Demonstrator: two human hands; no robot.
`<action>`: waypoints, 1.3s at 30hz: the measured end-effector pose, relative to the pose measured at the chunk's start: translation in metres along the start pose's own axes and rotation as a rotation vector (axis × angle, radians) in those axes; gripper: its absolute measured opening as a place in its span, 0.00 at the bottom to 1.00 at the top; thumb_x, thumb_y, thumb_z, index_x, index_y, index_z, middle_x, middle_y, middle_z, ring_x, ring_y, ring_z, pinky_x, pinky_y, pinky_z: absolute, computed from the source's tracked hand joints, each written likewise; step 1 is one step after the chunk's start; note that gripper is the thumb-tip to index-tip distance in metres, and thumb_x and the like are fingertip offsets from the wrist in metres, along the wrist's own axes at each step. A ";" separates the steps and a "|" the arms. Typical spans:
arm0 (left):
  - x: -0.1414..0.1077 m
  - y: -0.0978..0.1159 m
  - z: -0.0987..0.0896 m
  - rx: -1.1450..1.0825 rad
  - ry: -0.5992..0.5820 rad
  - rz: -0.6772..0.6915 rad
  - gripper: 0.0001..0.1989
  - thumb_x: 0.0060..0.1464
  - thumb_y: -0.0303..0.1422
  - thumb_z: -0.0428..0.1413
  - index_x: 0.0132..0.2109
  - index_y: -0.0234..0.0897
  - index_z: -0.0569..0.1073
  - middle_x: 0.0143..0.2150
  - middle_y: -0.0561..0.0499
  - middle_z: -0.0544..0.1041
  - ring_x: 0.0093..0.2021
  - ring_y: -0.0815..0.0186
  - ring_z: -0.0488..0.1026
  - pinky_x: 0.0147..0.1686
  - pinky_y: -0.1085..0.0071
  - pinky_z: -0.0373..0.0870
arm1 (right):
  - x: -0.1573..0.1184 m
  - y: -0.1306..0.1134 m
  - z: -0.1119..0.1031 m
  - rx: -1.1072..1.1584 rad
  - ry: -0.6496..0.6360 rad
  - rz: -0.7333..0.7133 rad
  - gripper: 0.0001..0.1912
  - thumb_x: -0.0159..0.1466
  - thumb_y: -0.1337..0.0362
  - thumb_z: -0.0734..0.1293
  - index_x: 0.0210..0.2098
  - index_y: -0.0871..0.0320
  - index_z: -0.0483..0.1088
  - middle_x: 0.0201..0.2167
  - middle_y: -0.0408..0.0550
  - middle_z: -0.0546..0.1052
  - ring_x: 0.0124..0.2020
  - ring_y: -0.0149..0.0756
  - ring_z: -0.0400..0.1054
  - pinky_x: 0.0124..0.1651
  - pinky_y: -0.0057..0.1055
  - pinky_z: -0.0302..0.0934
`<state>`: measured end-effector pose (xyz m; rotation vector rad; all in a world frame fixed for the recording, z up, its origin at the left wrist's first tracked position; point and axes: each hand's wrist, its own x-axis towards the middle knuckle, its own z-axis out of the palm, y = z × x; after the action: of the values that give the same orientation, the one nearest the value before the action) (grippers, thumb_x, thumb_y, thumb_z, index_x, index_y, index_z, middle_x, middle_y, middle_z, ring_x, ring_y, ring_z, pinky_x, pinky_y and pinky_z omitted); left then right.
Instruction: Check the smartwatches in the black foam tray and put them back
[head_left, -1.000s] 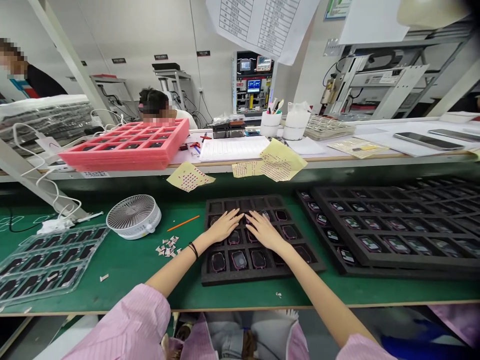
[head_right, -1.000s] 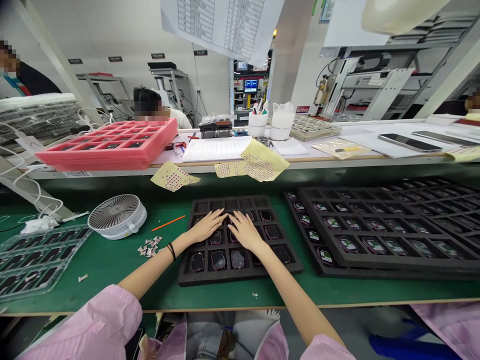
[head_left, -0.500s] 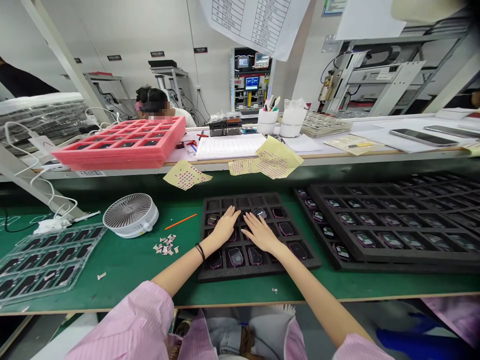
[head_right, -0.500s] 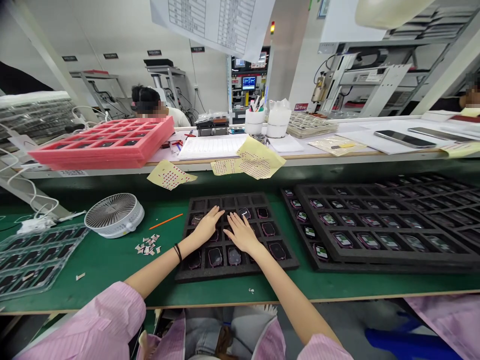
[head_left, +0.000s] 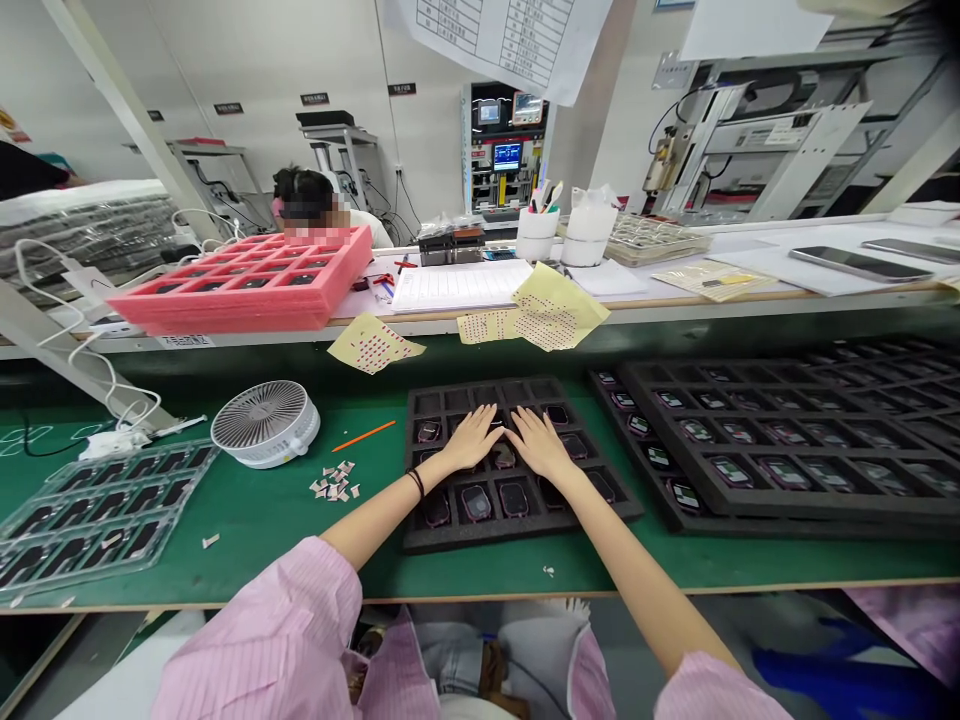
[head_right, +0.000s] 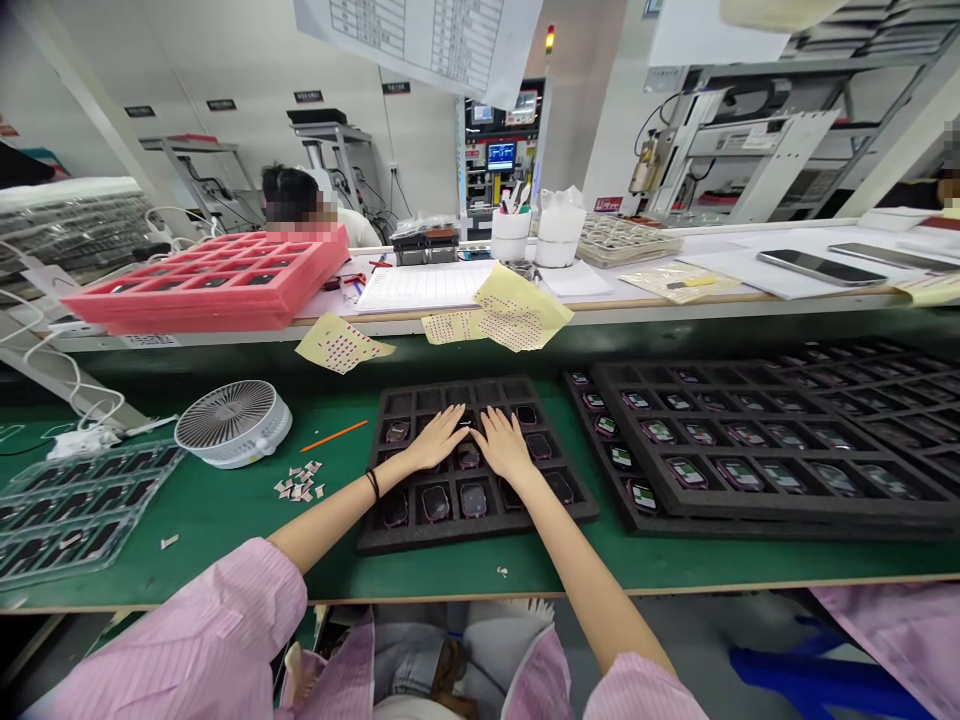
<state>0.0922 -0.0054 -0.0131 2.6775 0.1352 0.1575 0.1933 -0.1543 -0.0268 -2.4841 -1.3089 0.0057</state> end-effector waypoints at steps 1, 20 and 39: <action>0.001 -0.002 0.000 -0.015 -0.006 0.004 0.28 0.64 0.42 0.38 0.67 0.35 0.50 0.69 0.41 0.51 0.69 0.61 0.45 0.65 0.58 0.46 | 0.000 0.001 0.000 -0.014 -0.001 -0.001 0.31 0.68 0.52 0.49 0.62 0.65 0.59 0.64 0.60 0.58 0.66 0.48 0.48 0.66 0.51 0.37; 0.088 0.072 0.004 0.149 -0.126 0.362 0.18 0.55 0.29 0.52 0.53 0.39 0.70 0.54 0.45 0.73 0.53 0.59 0.70 0.51 0.66 0.66 | -0.084 -0.052 0.001 0.019 0.104 -0.138 0.29 0.68 0.49 0.51 0.64 0.55 0.56 0.66 0.53 0.55 0.68 0.50 0.43 0.66 0.52 0.41; 0.079 0.116 -0.005 0.192 -0.133 0.392 0.21 0.42 0.39 0.61 0.44 0.41 0.67 0.36 0.50 0.77 0.35 0.58 0.75 0.33 0.69 0.69 | -0.084 -0.054 -0.005 0.069 0.118 -0.106 0.27 0.68 0.51 0.54 0.59 0.59 0.64 0.62 0.56 0.62 0.65 0.52 0.50 0.65 0.51 0.45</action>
<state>0.1778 -0.0970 0.0499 2.8667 -0.4394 0.0905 0.1025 -0.1949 -0.0185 -2.3178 -1.3651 -0.1164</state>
